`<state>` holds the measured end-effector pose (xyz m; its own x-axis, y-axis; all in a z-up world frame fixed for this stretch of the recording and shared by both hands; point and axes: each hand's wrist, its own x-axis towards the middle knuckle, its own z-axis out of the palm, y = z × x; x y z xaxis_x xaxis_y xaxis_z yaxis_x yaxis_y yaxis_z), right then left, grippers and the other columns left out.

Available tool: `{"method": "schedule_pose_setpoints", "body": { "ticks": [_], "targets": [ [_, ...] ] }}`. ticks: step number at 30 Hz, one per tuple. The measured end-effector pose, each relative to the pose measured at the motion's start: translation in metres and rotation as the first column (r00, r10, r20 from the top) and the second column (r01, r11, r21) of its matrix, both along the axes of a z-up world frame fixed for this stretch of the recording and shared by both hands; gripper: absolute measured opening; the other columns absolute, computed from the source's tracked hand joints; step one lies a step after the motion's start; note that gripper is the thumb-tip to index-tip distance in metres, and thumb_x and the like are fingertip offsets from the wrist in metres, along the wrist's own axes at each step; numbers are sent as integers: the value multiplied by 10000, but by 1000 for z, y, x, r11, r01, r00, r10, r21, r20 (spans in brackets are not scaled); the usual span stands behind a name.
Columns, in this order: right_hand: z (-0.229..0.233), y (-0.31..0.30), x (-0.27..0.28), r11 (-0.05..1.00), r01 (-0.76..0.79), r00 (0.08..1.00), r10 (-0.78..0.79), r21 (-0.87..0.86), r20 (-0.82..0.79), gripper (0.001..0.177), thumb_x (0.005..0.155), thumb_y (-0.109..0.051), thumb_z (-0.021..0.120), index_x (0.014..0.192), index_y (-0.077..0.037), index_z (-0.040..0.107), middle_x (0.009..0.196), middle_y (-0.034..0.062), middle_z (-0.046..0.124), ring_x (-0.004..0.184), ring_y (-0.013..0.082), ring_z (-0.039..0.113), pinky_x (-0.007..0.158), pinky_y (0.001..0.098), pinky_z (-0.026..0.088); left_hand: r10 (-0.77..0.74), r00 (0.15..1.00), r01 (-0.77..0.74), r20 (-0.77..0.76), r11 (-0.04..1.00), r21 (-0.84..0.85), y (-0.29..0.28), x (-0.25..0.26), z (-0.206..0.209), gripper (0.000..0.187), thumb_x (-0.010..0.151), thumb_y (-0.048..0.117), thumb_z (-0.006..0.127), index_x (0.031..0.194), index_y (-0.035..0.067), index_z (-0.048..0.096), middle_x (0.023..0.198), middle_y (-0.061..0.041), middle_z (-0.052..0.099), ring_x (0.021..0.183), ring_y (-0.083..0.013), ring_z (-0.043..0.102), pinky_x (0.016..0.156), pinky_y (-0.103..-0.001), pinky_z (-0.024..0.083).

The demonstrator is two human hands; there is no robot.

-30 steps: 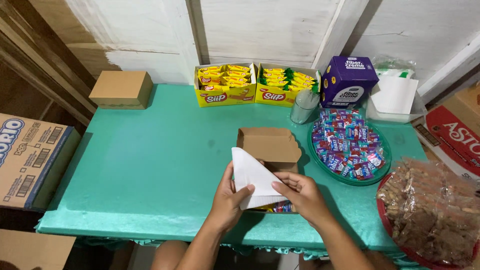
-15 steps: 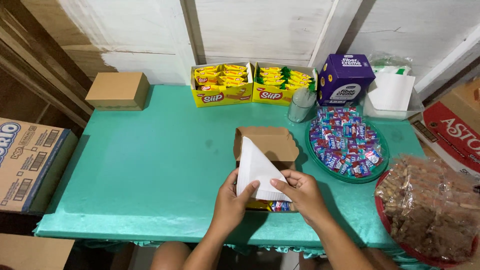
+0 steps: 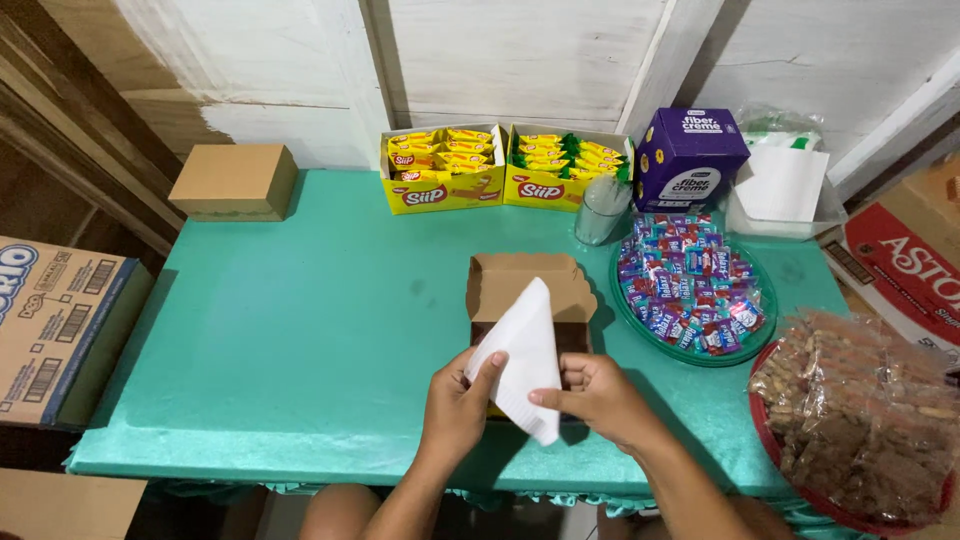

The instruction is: Picking a small cardboard box from a stack, opening it, and filling it with a small tub, loose nuts, a snack packet, and a folded paper before closing it.

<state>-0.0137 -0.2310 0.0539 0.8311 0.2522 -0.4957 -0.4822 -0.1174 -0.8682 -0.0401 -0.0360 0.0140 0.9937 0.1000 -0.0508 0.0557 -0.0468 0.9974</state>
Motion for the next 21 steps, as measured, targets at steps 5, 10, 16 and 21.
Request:
{"method": "schedule_pose_setpoints", "body": {
  "ticks": [5,10,16,21],
  "targets": [
    [-15,-1,-2,999,23,998,-24,27,52,360,760,-107,845,1073,56,774,1018,170,835,876,241,766,692,336,582,24,998,-22,-53,999,28,-1,-2,2,454,953,375,737,644,130,513,636,58,424,629,-90,392,552,-284,301],
    [-36,5,0,978,187,969,-199,89,144,227,817,-121,823,985,26,782,819,105,767,631,134,594,475,259,361,26,1000,-26,4,998,63,-4,-2,3,450,962,367,732,629,156,514,646,90,404,636,-70,383,548,-281,315],
    [-35,16,-6,920,339,932,-357,199,65,257,807,-133,822,1006,16,758,789,101,728,578,132,547,441,274,377,33,985,-36,-172,999,-14,-10,-7,17,286,896,295,813,734,82,713,602,48,508,600,-68,396,520,-272,301],
    [-41,4,1,920,281,947,-313,274,80,252,827,-120,796,1020,31,736,762,109,699,557,143,552,448,264,380,-30,980,29,-199,1000,-9,0,-5,24,314,899,336,790,725,84,720,645,60,558,631,-70,449,544,-263,321]
  ]
}}
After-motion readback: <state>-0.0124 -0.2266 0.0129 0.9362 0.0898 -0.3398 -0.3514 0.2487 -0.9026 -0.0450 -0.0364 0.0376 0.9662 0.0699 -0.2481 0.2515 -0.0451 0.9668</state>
